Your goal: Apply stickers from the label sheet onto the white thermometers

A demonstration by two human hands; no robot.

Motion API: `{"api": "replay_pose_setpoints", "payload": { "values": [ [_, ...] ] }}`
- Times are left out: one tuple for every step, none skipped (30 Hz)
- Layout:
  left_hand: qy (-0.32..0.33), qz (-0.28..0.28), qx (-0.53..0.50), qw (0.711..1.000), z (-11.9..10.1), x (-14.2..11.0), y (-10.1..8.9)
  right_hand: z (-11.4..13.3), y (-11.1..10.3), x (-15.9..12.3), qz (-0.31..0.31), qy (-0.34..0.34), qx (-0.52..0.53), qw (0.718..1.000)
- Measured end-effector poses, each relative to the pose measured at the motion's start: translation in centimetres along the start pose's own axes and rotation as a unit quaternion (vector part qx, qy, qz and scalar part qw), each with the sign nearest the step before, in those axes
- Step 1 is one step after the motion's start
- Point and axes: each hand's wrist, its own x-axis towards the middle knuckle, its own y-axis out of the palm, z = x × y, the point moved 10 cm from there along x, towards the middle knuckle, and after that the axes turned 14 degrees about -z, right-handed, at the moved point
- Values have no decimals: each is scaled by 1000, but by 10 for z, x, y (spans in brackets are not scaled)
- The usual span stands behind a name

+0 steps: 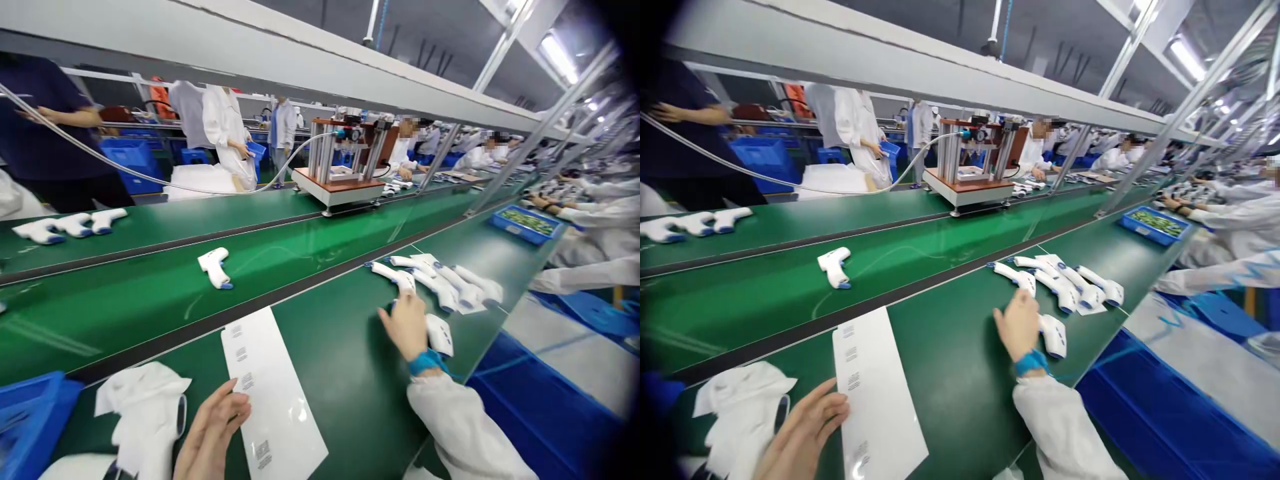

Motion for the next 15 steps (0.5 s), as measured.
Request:
{"api": "replay_pose_setpoints", "payload": {
  "values": [
    [3, 8, 1, 1000, -1, -2, 4, -47, -19, -1, -37, 80, -54, 995],
    [7, 16, 2, 1000, -2, -4, 9, -87, -34, -6, -53, 153, -82, 983],
    [11, 24, 4, 1000, -3, -5, 14, -118, -43, -10, -56, 207, -96, 972],
    [14, 31, 7, 999, -4, -6, 19, -138, -46, -14, -44, 238, -92, 966],
    [15, 37, 12, 999, -3, -7, 24, -147, -44, -17, -22, 246, -75, 966],
    [16, 43, 18, 999, -3, -7, 30, -146, -39, -18, 5, 235, -50, 971],
    [16, 48, 24, 998, -2, -8, 35, -134, -33, -19, 34, 211, -21, 977],
    [17, 56, 29, 998, -2, -9, 40, -113, -24, -21, 69, 176, 19, 982],
    [16, 68, 33, 997, -3, -11, 46, -82, -13, -27, 116, 129, 76, 982],
    [13, 86, 34, 996, -3, -15, 53, -43, -3, -37, 172, 72, 142, 972],
    [6, 114, 32, 993, -2, -21, 60, 4, 5, -52, 237, 4, 220, 946],
    [-14, 154, 24, 988, 1, -30, 69, 52, 7, -73, 303, -66, 294, 904],
    [-51, 204, 9, 978, 6, -42, 78, 93, 6, -92, 349, -122, 340, 865],
    [-93, 252, -8, 963, 11, -56, 85, 128, 4, -110, 381, -170, 370, 830],
    [-130, 282, -22, 950, 17, -69, 89, 155, 3, -125, 404, -201, 387, 804]
  ]
}}
